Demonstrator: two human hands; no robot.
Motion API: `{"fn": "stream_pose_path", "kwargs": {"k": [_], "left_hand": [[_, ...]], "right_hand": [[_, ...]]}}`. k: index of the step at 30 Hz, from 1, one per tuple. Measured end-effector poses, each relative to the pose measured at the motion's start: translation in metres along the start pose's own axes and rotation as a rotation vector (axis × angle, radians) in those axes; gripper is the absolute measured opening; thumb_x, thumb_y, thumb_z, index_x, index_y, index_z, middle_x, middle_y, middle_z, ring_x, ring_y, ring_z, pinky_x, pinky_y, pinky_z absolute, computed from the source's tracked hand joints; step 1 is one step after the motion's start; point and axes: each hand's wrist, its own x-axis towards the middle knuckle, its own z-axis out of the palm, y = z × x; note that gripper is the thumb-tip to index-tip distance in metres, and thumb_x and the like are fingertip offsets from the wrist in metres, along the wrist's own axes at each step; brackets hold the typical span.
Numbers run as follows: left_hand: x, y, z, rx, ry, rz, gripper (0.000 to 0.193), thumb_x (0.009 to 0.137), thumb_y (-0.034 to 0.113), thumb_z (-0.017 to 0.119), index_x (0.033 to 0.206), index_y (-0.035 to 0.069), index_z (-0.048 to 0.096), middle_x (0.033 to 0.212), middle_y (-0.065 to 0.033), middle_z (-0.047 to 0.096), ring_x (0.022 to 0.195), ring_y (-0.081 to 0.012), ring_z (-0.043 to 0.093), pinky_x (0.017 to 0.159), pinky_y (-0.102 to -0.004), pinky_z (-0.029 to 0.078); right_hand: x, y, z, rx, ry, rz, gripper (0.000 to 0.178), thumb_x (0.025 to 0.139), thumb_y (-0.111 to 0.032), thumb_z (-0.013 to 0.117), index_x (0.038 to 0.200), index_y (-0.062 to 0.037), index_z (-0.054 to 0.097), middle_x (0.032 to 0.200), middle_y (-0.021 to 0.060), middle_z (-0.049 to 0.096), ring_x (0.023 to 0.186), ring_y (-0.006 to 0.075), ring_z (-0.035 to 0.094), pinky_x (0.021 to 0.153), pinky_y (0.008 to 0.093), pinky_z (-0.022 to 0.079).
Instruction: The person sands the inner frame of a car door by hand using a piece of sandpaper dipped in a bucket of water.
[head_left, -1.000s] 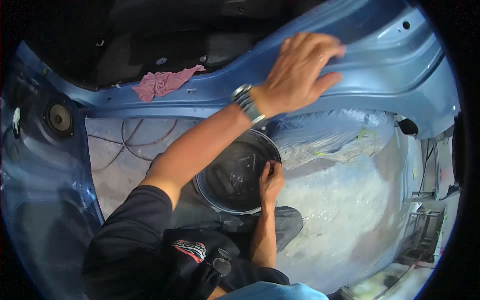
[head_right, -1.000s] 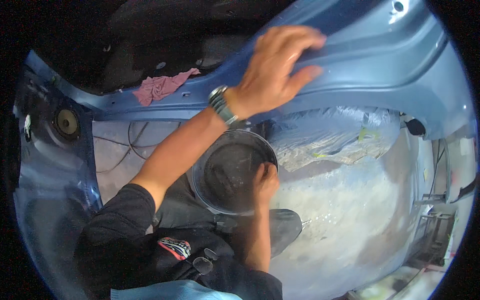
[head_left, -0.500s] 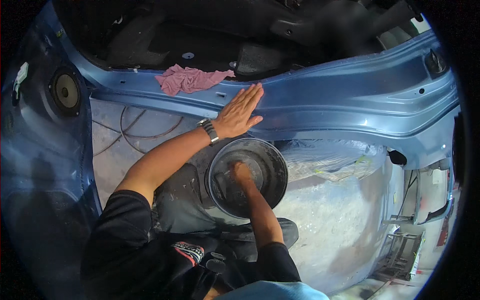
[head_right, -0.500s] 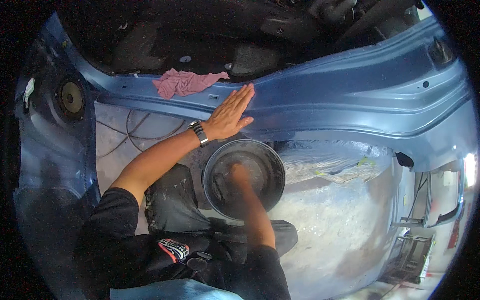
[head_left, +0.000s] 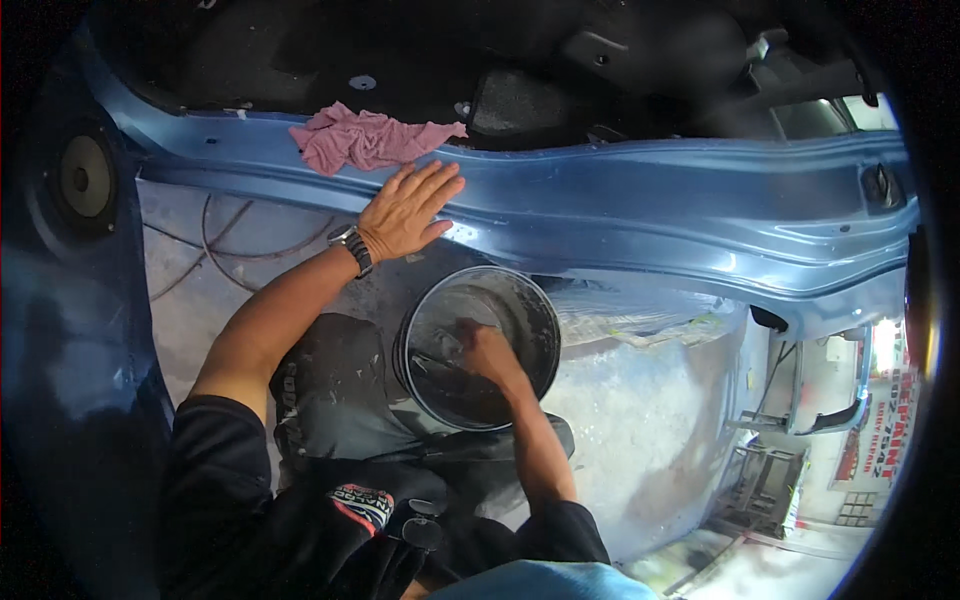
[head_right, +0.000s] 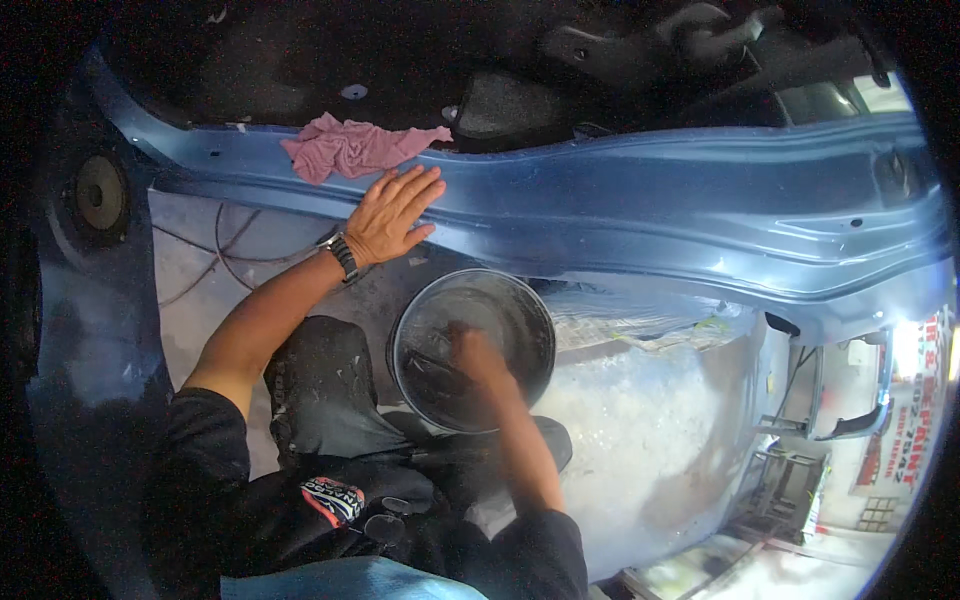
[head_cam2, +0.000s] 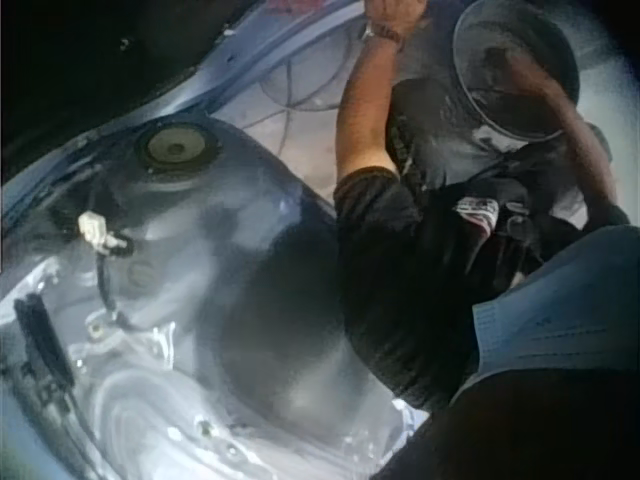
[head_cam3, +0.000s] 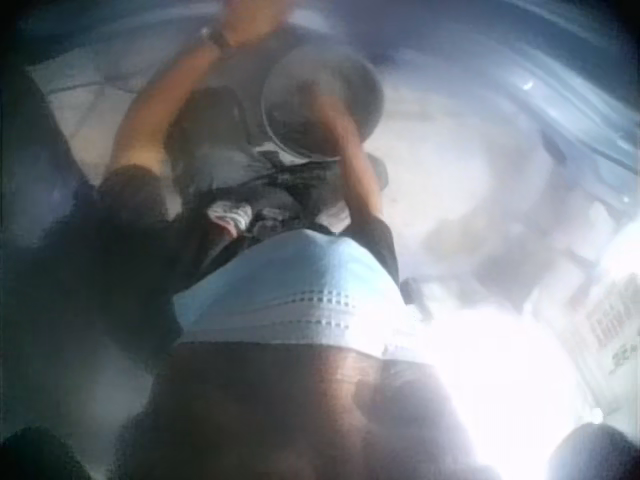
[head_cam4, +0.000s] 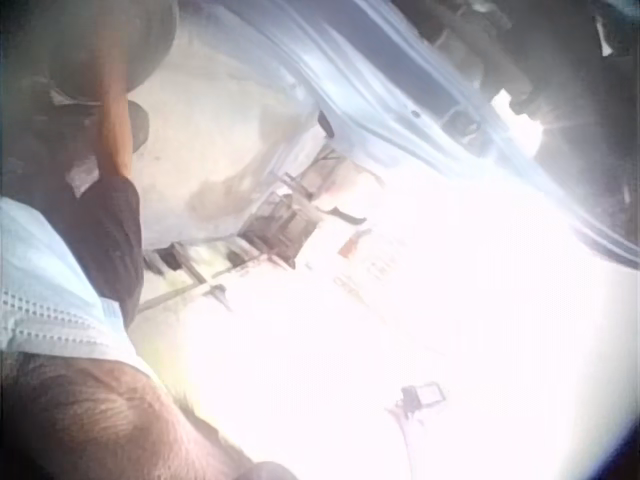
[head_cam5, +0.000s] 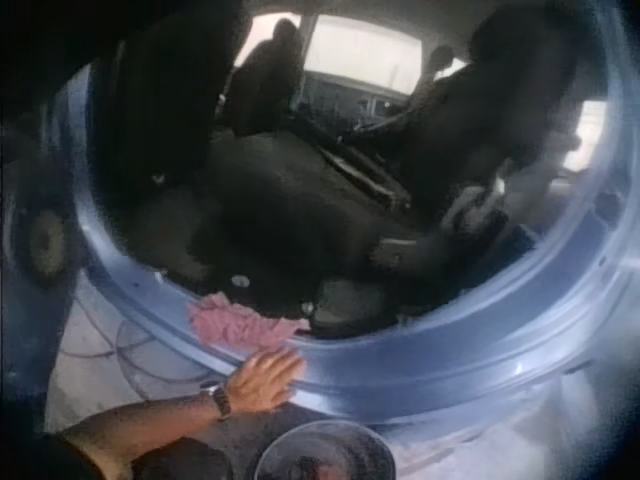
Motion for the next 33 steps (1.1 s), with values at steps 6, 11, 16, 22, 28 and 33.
{"fn": "stream_pose_path", "kwargs": {"k": [6,11,16,22,28,33], "left_hand": [[0.001,-0.003,-0.003,-0.035,0.04,-0.013,0.076,0.093,0.04,0.067,0.16,0.013,0.042,0.166,-0.0086,0.04,0.152,-0.0251,0.037,0.126,-0.0467,0.024],[0.003,-0.002,-0.001,-0.1,0.031,-0.017,0.072,0.096,0.037,0.065,0.16,0.013,0.042,0.167,-0.009,0.038,0.153,-0.026,0.036,0.126,-0.0479,0.026],[0.003,0.001,0.001,-0.081,0.028,-0.017,0.071,0.098,0.038,0.062,0.161,0.014,0.041,0.168,-0.0078,0.037,0.153,-0.0257,0.036,0.126,-0.0476,0.026],[0.005,0.004,0.001,-0.083,0.018,-0.014,0.069,0.1,0.039,0.06,0.161,0.015,0.04,0.168,-0.0065,0.038,0.153,-0.0253,0.037,0.125,-0.0467,0.027],[0.0,-0.005,-0.001,-0.079,0.025,-0.04,0.065,0.099,0.038,0.062,0.157,0.014,0.045,0.164,-0.0061,0.043,0.15,-0.0241,0.04,0.123,-0.0453,0.03],[0.001,-0.003,0.004,-0.146,0.113,-0.096,0.065,0.099,0.038,0.063,0.155,0.01,0.047,0.161,-0.0075,0.046,0.148,-0.0248,0.042,0.123,-0.0467,0.029]], "right_hand": [[-0.118,-0.118,-0.186,-0.376,0.683,-0.302,0.059,0.082,-0.002,0.068,0.14,-0.0005,0.06,0.142,0.0243,0.062,0.127,0.044,0.062,0.106,0.0542,0.051],[-0.074,-0.142,-0.246,-0.953,0.829,-0.274,0.057,0.091,-0.006,0.061,0.148,-0.0029,0.056,0.157,0.0201,0.05,0.147,0.0362,0.047,0.124,0.0571,0.03],[-0.022,-0.095,-0.243,-1.073,0.671,-0.217,0.049,0.101,-0.019,0.055,0.148,-0.0022,0.056,0.158,0.0169,0.05,0.149,0.0319,0.044,0.125,0.0582,0.024],[0.043,-0.111,-0.158,-1.059,0.623,-0.209,0.046,0.106,-0.026,0.051,0.144,-0.0034,0.06,0.154,0.0156,0.054,0.147,0.0313,0.045,0.123,0.0631,0.024],[0.005,-0.117,-0.22,-1.069,0.604,0.005,0.045,0.106,-0.028,0.049,0.143,-0.0054,0.061,0.156,0.0125,0.051,0.153,0.0302,0.037,0.121,0.0685,0.023],[0.03,-0.108,-0.19,-1.259,0.788,0.102,0.049,0.108,-0.034,0.046,0.146,-0.0054,0.058,0.161,0.0121,0.048,0.154,0.027,0.036,0.122,0.0678,0.02]]}}
